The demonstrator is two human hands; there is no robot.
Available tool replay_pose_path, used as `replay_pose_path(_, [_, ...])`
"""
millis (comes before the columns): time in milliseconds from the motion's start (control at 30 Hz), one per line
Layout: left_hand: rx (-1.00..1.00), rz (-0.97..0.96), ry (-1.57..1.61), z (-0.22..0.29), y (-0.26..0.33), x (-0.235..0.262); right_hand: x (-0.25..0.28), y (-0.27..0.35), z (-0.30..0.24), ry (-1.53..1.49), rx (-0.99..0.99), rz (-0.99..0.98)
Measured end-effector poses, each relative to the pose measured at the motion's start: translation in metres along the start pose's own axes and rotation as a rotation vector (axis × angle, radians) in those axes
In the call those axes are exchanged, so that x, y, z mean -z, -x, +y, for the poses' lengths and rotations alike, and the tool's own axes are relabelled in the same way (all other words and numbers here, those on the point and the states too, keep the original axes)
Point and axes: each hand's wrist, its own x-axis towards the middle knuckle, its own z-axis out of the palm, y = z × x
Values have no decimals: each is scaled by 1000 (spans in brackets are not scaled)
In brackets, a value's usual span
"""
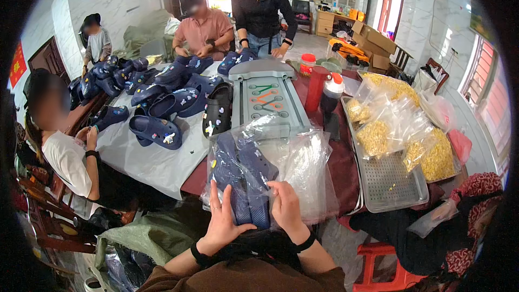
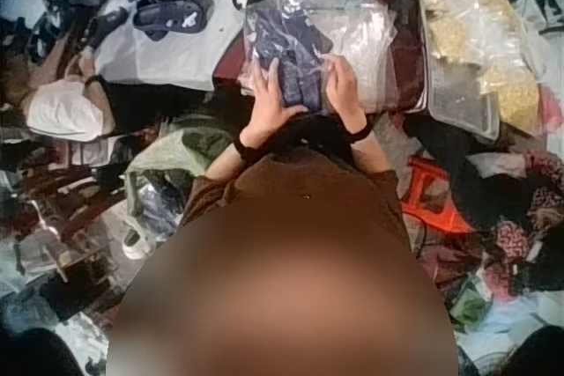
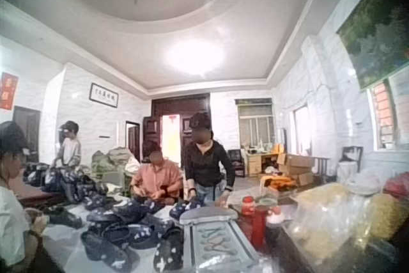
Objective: Inspecting and packaging blue and black clogs into plastic bags in a shoe manufacturing finishing area.
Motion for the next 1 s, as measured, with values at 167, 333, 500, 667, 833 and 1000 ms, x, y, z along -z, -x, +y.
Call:
replay_pose_path(167, [-1,28,118,-9,-5,0,12,10,-17,-91,78,-147])
replay_pose_path(333, [-12,43,147,-18,-1,-7,12,14,-22,62,127,-224])
replay_pose_path(500, [39,58,335,-21,3,-15,8,23,-14,43,86,-242])
replay_pose_path(667, [149,85,535,-26,0,-19,11,30,-12,-85,-59,-182])
replay_pose_path(833, [148,28,406,-31,-5,-19,15,29,-19,160,93,-56])
replay_pose_path(1000, [187,-11,398,-25,-6,-19,8,26,-28,254,129,-147])
